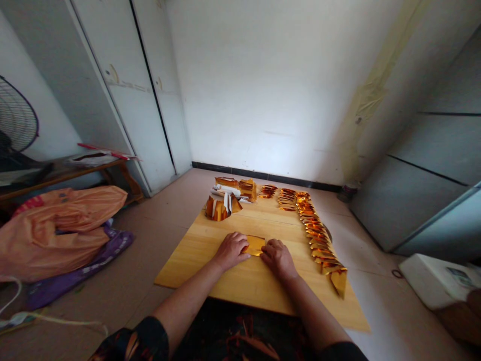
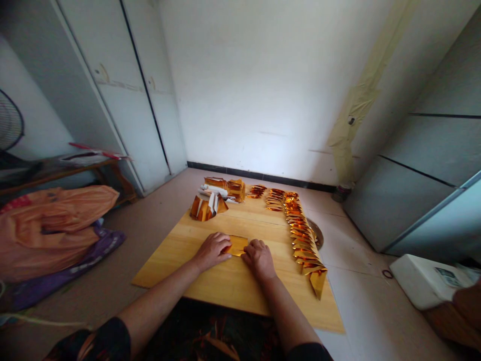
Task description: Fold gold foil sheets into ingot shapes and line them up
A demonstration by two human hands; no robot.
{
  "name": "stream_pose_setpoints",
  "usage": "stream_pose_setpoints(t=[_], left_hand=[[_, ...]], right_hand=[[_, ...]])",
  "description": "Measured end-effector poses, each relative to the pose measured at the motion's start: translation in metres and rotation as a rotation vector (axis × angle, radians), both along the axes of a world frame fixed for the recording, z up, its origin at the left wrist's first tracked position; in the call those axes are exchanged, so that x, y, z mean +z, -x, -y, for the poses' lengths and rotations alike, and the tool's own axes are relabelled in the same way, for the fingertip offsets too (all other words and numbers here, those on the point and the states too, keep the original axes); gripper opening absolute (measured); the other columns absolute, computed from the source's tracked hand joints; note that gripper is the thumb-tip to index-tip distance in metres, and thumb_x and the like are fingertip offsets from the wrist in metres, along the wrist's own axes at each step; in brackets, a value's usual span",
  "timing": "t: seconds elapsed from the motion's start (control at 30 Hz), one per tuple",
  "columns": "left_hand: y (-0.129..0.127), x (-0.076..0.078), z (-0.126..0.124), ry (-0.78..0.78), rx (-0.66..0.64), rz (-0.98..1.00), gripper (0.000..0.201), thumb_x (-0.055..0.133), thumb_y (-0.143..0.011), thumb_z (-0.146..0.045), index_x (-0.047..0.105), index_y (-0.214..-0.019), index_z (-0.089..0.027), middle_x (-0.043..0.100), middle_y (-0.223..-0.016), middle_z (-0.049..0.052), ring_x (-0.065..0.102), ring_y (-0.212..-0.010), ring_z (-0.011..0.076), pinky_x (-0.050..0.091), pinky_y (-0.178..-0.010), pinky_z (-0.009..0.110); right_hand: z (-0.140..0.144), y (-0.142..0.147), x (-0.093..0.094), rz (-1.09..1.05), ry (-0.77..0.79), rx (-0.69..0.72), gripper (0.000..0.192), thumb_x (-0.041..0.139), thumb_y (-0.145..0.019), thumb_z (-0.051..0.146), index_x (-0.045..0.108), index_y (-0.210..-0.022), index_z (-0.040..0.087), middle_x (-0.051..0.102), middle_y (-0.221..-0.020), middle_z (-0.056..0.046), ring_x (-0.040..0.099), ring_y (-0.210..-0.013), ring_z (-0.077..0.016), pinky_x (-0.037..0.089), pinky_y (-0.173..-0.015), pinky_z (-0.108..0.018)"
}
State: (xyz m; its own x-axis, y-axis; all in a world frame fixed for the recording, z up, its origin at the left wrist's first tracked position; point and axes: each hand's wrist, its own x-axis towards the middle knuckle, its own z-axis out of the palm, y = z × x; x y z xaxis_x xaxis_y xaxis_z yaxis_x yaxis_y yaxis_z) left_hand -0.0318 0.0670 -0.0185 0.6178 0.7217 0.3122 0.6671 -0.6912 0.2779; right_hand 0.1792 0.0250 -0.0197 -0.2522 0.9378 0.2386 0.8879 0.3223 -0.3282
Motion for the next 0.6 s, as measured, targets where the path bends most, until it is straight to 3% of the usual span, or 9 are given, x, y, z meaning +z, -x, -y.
stream_pose_setpoints(t=[0.2,0.4,0.5,0.6], left_hand=[[-0.011,-0.003,0.005,-0.077,0.023,-0.040,0.015,0.058,-0.083,-0.034,0.066,-0.086,-0.022,0.064,-0.093,0.005,0.055,-0.092,0.0199,0.039,-0.084,0.035],[-0.012,-0.002,0.005,-0.066,0.011,0.034,0.022,0.050,-0.088,-0.031,0.067,-0.079,-0.021,0.066,-0.087,0.004,0.056,-0.087,0.0182,0.041,-0.081,0.033],[-0.014,-0.003,0.000,-0.016,0.049,0.077,0.021,0.052,-0.087,-0.029,0.067,-0.076,-0.019,0.067,-0.082,0.004,0.057,-0.084,0.0181,0.044,-0.080,0.032],[-0.018,-0.005,-0.007,0.070,0.132,0.145,0.016,0.054,-0.085,-0.026,0.068,-0.080,-0.019,0.068,-0.083,0.004,0.059,-0.085,0.0180,0.046,-0.081,0.031]], right_hand=[[0.002,-0.011,-0.005,-0.155,-0.004,0.012,0.018,0.055,-0.086,0.032,0.071,-0.088,0.023,0.059,-0.093,-0.005,0.054,-0.089,-0.0159,0.041,-0.083,-0.026],[0.005,-0.013,-0.001,-0.234,-0.008,0.108,0.028,0.063,-0.078,0.034,0.066,-0.104,0.022,0.058,-0.115,-0.008,0.051,-0.105,-0.0207,0.041,-0.091,-0.032],[-0.001,-0.007,0.000,-0.250,0.035,0.024,0.018,0.051,-0.086,0.025,0.067,-0.093,0.021,0.066,-0.094,-0.005,0.057,-0.092,-0.0172,0.042,-0.083,-0.027],[-0.010,0.001,0.001,-0.246,0.072,-0.131,0.022,0.045,-0.089,0.024,0.066,-0.084,0.019,0.067,-0.083,-0.003,0.059,-0.083,-0.0150,0.041,-0.075,-0.023]])
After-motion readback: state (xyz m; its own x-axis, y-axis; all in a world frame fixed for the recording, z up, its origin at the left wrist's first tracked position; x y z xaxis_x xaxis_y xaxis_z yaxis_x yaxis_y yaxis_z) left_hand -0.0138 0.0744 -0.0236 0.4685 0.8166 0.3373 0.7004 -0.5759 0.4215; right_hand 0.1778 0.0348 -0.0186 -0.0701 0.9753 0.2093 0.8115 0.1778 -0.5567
